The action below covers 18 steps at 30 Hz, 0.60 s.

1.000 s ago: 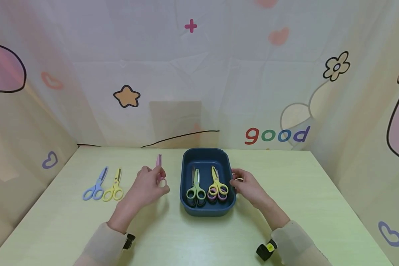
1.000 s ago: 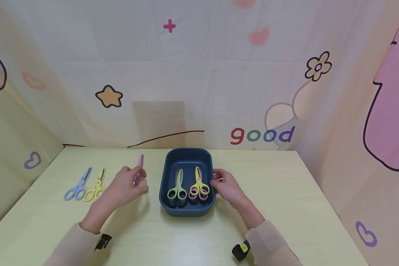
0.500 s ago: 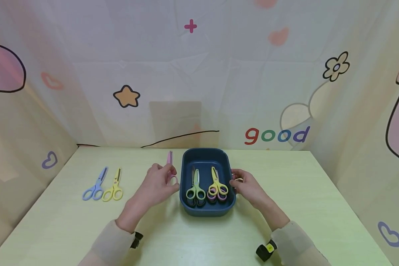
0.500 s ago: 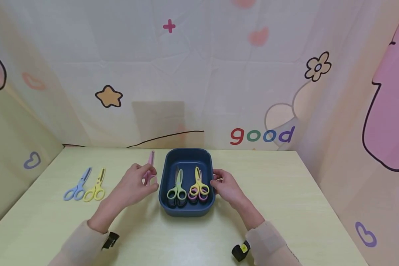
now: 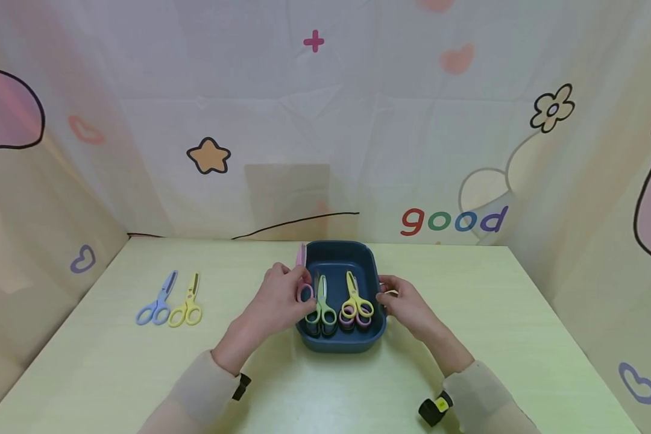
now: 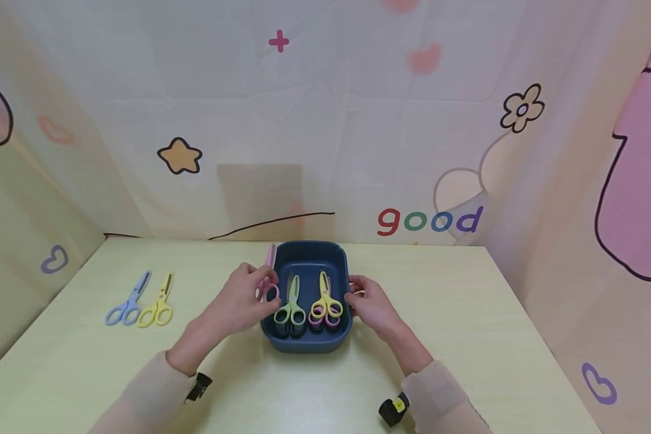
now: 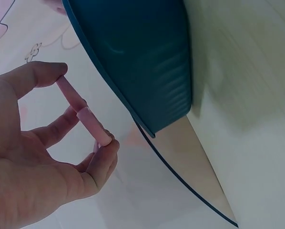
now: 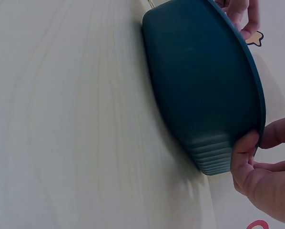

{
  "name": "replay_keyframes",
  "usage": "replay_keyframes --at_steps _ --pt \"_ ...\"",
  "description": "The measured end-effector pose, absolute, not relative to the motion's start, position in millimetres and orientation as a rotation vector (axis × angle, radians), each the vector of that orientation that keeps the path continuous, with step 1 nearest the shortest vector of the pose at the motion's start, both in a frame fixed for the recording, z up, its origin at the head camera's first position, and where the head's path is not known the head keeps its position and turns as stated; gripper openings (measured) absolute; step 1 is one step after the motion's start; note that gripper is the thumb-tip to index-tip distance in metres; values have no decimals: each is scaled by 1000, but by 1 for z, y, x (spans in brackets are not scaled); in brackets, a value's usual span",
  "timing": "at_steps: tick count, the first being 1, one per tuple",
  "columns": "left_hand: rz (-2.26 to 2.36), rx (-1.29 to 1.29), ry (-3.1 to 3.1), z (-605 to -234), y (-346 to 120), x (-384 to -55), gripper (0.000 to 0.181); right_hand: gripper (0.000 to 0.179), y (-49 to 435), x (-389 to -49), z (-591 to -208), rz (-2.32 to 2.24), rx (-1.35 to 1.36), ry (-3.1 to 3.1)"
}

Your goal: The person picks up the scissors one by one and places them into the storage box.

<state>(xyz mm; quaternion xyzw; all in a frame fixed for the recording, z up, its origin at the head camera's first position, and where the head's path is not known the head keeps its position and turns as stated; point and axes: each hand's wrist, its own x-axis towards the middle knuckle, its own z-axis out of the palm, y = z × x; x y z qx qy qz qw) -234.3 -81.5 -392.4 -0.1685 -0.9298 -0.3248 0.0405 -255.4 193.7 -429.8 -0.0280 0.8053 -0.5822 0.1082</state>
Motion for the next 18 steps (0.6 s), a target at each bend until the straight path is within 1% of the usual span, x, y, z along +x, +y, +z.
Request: replay_keyframes --at_steps 10,18 --pt "-984 -551 -2910 -394 -61 -235 32 48 195 -255 -427 -1709 -95 2378" --pt "-908 -715 -2915 -401 -47 -234 28 48 193 -254 -426 -1725 -132 2368"
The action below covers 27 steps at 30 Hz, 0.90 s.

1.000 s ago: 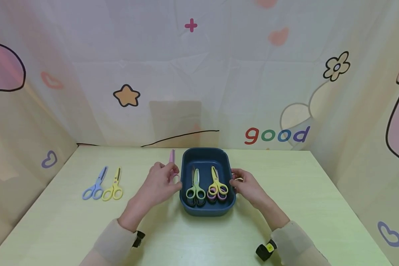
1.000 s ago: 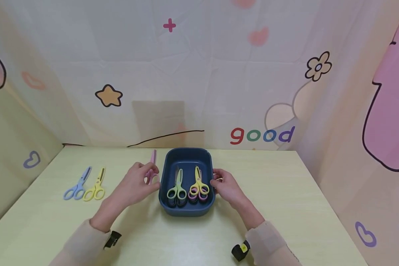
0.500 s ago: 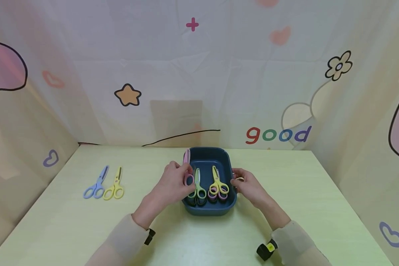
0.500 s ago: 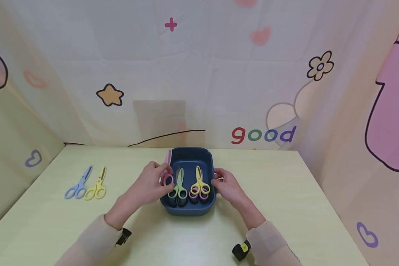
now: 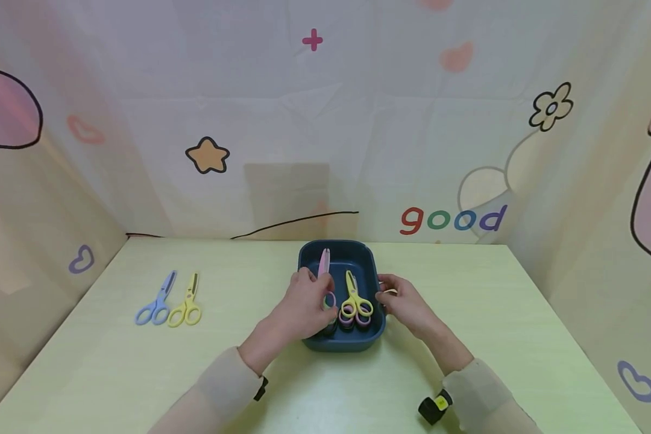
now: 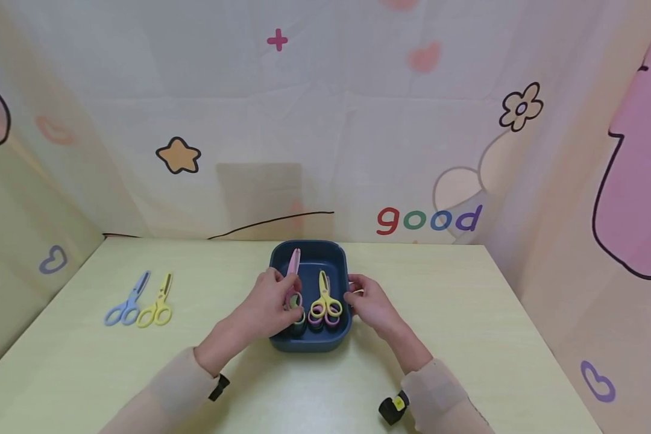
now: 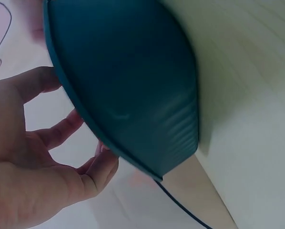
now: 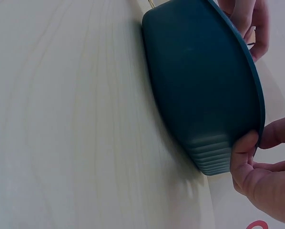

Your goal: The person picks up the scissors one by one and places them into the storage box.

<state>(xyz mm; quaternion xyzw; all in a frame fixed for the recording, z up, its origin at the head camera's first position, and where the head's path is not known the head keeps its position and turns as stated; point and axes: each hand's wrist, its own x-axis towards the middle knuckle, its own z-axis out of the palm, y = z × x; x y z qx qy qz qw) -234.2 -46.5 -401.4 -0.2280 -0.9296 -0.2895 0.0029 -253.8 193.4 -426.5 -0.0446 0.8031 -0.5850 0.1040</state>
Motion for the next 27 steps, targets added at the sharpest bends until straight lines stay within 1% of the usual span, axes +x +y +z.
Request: replay_keyframes --at_steps 15,20,27 --pt "-525 -751 -3026 -416 -30 -239 24 49 196 -256 -429 -1753 -112 2349" --pt "-365 -745 -3071 -417 -26 -240 27 49 196 -256 -430 -1755 -95 2353" --pt "-245 -733 -3148 -418 -23 -238 40 49 194 -253 -427 -1770 -85 2339"
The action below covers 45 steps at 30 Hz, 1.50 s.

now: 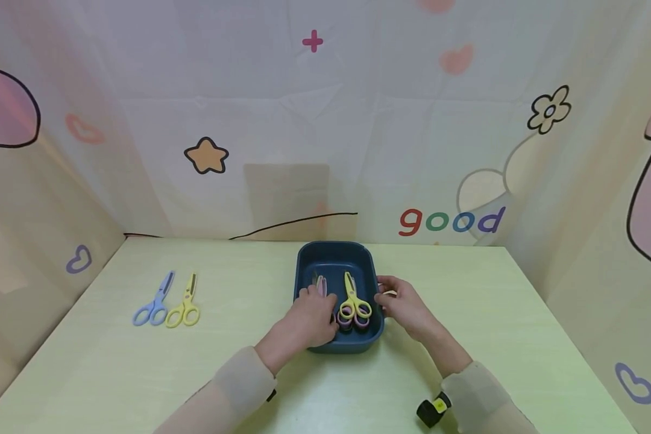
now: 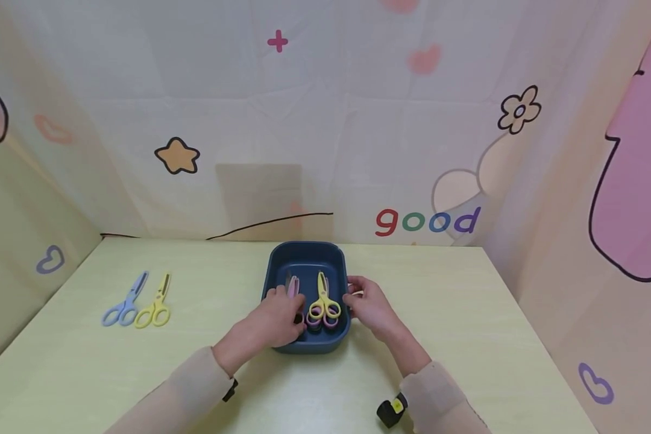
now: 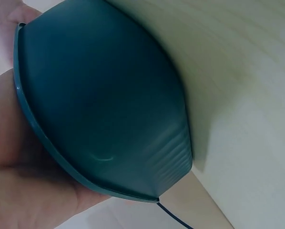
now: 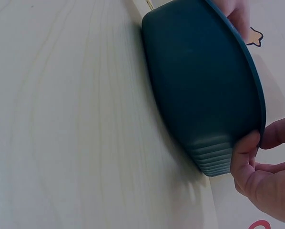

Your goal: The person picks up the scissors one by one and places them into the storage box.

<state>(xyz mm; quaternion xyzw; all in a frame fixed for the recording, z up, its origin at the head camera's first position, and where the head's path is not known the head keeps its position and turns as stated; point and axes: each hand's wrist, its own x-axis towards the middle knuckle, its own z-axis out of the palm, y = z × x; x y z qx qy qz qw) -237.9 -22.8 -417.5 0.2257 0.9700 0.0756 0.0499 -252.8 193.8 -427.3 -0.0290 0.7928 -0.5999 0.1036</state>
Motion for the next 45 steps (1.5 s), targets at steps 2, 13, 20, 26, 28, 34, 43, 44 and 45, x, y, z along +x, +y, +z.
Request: replay_keyframes --at_steps 2,13,20,26,28,34,43,44,45 --pt "232 682 2957 -417 -23 -238 42 49 193 -253 -427 -1775 -87 2334" --pt "336 811 3003 -418 -31 -234 36 49 194 -254 -430 -1786 -91 2325" --pt "460 934 3080 -415 -47 -233 26 49 194 -254 -429 -1779 -91 2325" --pt "551 981 3163 -412 -64 -237 17 49 193 -254 -429 -1768 -88 2335" --pt "604 964 3194 -412 -70 -239 16 48 194 -254 -429 -1768 -79 2339" --pt "797 906 3246 -413 -94 -243 11 47 195 -256 -433 -1767 -50 2350" --pt "767 844 3312 -421 -131 -247 13 47 193 -255 -432 -1777 -50 2341" --pt "734 828 3305 -422 -135 -247 14 47 193 -254 -432 -1777 -51 2339" --pt "715 806 3292 -422 -139 -246 15 47 193 -254 -431 -1778 -48 2337"
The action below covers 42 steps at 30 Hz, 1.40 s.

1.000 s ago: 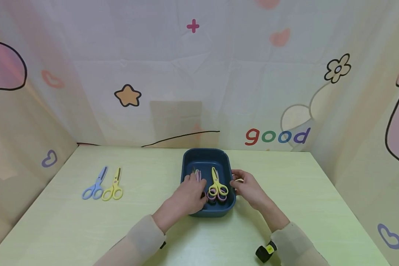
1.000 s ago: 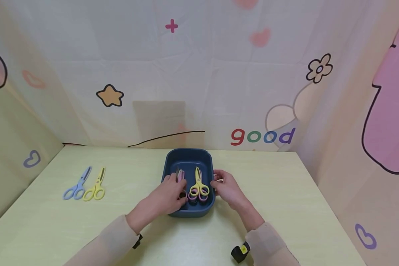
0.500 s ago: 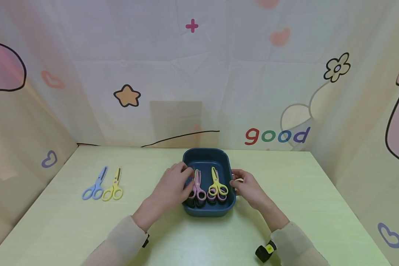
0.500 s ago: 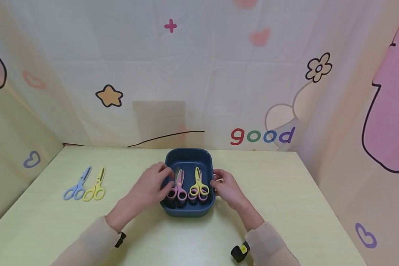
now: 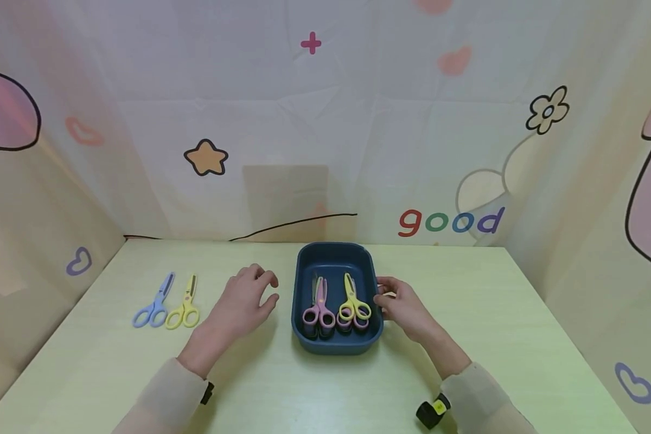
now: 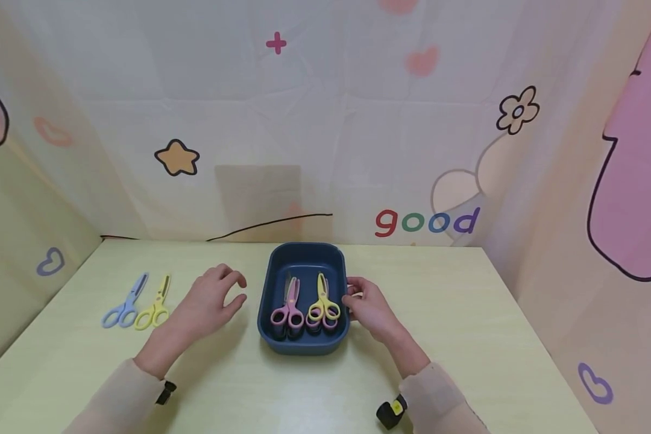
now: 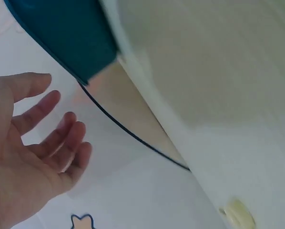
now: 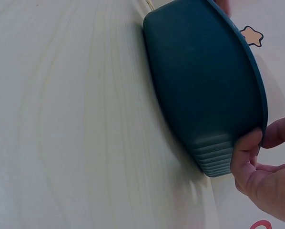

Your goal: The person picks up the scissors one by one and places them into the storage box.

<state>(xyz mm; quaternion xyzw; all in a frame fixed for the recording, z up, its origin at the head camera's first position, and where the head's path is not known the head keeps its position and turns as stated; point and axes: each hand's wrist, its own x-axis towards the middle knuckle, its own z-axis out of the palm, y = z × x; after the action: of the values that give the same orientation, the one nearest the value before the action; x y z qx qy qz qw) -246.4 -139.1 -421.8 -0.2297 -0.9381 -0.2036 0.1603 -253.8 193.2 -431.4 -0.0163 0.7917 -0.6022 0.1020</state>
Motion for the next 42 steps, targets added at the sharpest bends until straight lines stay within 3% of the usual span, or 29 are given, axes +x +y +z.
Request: replay_keyframes --at_steps 7,15,34,42 --pt "-608 -651 -2774 -422 -166 -243 21 48 193 -254 -432 -1792 -34 2321" --pt "-514 -620 -2902 -427 -195 -240 14 48 193 -254 -433 -1793 -45 2310" --pt "-465 -441 -3210 -432 -241 -233 38 48 193 -255 -434 -1775 -51 2333" --pt "-470 -390 -3233 -429 -250 -232 36 49 195 -254 -433 -1780 -66 2326"
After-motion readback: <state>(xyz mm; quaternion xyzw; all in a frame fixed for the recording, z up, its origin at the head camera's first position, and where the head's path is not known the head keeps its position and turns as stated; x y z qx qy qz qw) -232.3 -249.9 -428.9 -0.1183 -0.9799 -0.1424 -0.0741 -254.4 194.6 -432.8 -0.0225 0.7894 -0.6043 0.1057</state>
